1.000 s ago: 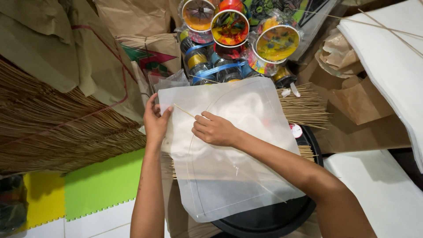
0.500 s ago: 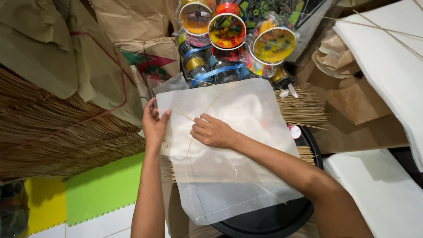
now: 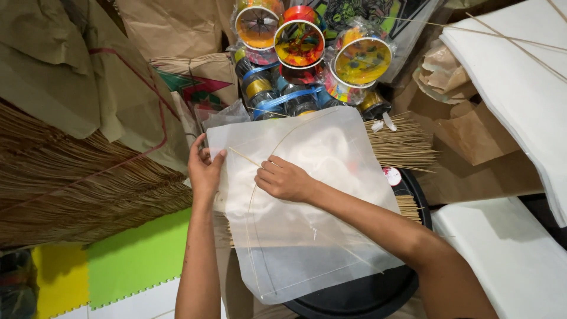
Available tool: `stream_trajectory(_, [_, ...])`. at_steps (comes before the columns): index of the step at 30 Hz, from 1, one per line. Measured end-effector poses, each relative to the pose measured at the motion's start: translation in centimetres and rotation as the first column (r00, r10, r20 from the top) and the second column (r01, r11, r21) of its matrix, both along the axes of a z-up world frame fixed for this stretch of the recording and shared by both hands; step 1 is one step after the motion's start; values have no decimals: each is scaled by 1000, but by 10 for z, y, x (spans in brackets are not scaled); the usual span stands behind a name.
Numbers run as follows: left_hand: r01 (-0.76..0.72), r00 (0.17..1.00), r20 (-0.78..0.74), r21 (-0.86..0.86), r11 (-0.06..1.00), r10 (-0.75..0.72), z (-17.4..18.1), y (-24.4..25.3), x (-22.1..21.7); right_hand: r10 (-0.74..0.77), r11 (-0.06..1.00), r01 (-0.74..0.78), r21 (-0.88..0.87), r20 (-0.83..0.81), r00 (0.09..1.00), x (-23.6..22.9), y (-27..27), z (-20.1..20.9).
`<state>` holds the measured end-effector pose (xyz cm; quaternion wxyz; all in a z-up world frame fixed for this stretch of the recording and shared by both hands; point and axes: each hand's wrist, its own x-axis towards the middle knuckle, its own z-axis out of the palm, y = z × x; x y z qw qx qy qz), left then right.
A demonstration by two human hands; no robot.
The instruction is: The person is organizing and assembling kite materials by layering bamboo frames with paper sheets in a workshop environment.
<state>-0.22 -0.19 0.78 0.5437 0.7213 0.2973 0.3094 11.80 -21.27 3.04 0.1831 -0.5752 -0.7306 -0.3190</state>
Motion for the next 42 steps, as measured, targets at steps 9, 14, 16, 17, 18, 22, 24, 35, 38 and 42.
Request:
stream_trajectory(9, [-14,1000,-16,34,999,14,7,-3,-1,-11,1000,12,9,-63,998,-3,-2,8])
stream_trajectory(14, [-64,996,-54,75,995,68,17,-9,-2,-18,1000,18,1,-73,997,0,-2,2])
stream_trajectory(16, [-93,992,-76,125,988,103,39,-21,-5,-21,1000,22,8,-74,997,1,-2,-1])
stream_trajectory(17, [-69,980,-149,379,923,135,61,-34,-7,-20,1000,21,10,-93,995,1,-2,-1])
stream_trajectory(18, [-21,959,-212,604,797,186,83,-46,-12,-17,1000,18,10,-114,993,0,-3,-2])
stream_trajectory(22, [258,964,-247,800,541,-95,67,-49,-4,-11,1000,15,20,-142,990,2,-2,-6])
stream_trajectory(24, [423,906,-369,778,464,-208,64,-54,1,-22,999,28,30,-171,985,4,-1,-8])
stream_trajectory(35, [510,860,-423,720,471,-285,44,-50,-2,-14,989,-98,-114,-723,691,10,-25,17])
stream_trajectory(38, [511,859,-416,716,475,-297,49,-54,-3,55,994,-107,-4,-838,543,33,-57,36])
stream_trajectory(42, [482,876,-402,735,476,-267,52,-59,-6,-72,996,84,-36,-872,485,51,-136,96])
